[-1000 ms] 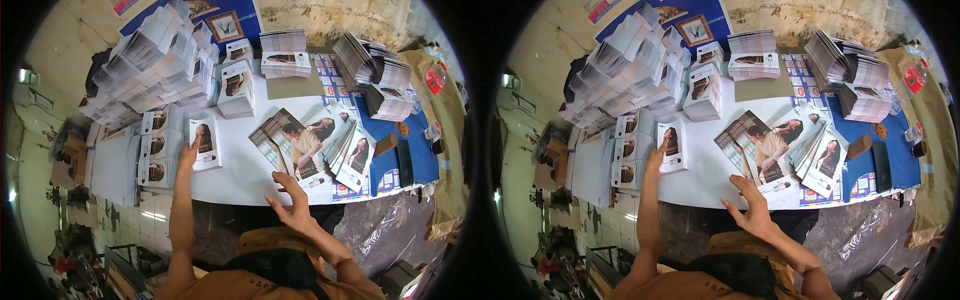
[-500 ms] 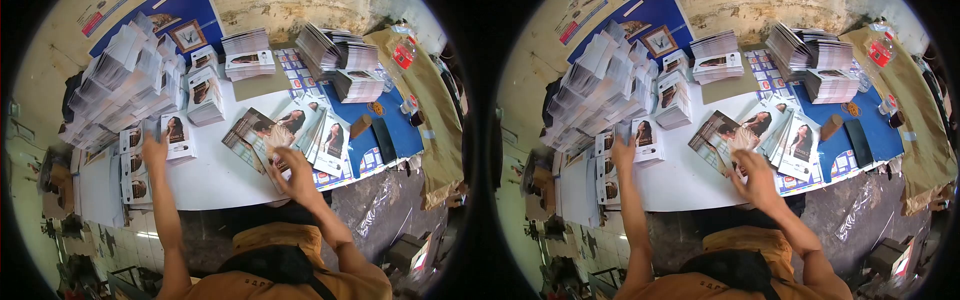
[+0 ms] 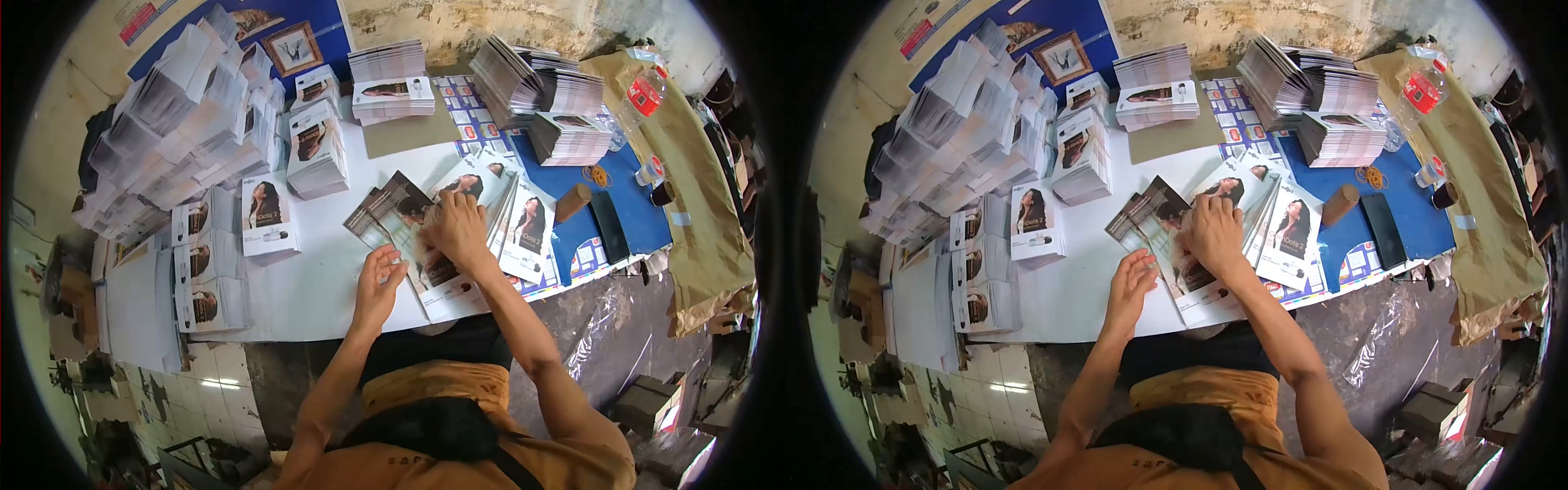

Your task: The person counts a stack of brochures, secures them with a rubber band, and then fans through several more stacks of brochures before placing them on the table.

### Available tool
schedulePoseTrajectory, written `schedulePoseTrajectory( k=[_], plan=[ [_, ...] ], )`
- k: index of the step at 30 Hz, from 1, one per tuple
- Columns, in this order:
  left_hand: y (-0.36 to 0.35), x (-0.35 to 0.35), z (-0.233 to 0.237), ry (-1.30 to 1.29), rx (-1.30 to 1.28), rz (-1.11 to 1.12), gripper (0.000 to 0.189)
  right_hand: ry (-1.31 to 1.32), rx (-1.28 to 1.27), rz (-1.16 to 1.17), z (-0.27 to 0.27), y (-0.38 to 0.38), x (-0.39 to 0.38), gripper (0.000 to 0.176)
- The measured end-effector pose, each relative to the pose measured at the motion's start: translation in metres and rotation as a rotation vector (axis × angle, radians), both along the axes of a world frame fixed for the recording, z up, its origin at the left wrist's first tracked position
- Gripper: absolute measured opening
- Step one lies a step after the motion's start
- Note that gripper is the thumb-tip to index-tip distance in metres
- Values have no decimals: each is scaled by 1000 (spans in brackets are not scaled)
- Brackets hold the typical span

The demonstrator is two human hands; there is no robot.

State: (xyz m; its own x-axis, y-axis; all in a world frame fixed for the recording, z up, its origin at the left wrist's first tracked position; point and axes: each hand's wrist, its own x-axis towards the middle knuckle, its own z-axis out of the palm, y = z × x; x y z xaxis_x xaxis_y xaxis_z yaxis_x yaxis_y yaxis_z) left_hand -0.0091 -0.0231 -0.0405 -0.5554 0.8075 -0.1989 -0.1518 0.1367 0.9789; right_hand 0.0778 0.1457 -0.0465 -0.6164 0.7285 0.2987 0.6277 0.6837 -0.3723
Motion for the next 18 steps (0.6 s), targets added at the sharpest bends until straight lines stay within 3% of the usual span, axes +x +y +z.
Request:
schedulePoseTrajectory(
  k=[1, 4, 5, 9, 12, 13, 16, 17, 18],
  plan=[
    [-4, 2, -3, 16, -9, 11, 46, 130, 58, 64, 2, 0, 4, 36],
    [-9, -3, 2, 50, 16, 34, 47, 251, -202, 87, 16, 10, 7, 26],
    [-9, -6, 2, 97, 0, 57, 48, 486, -116, 106, 15, 12, 6, 20],
    [2, -6, 9, 123, 16, 141, 53, 765, -562, 22, 46, 10, 9, 21],
    [21, 0, 15, 20, 190, -70, 54, 969, -790, 87, 49, 6, 14, 20],
    [25, 4, 21, -51, 148, -111, 34, 1036, -905, 77, 51, 2, 14, 18],
    [21, 0, 11, 106, -160, -199, 25, 1144, -738, -20, 39, 6, 21, 18],
    [20, 6, -1, 126, -8, -123, 27, 1209, -689, -97, 41, 10, 28, 17],
    [13, -1, -4, 134, -45, -188, 25, 1273, -641, -173, 43, 14, 36, 17]
  ],
)
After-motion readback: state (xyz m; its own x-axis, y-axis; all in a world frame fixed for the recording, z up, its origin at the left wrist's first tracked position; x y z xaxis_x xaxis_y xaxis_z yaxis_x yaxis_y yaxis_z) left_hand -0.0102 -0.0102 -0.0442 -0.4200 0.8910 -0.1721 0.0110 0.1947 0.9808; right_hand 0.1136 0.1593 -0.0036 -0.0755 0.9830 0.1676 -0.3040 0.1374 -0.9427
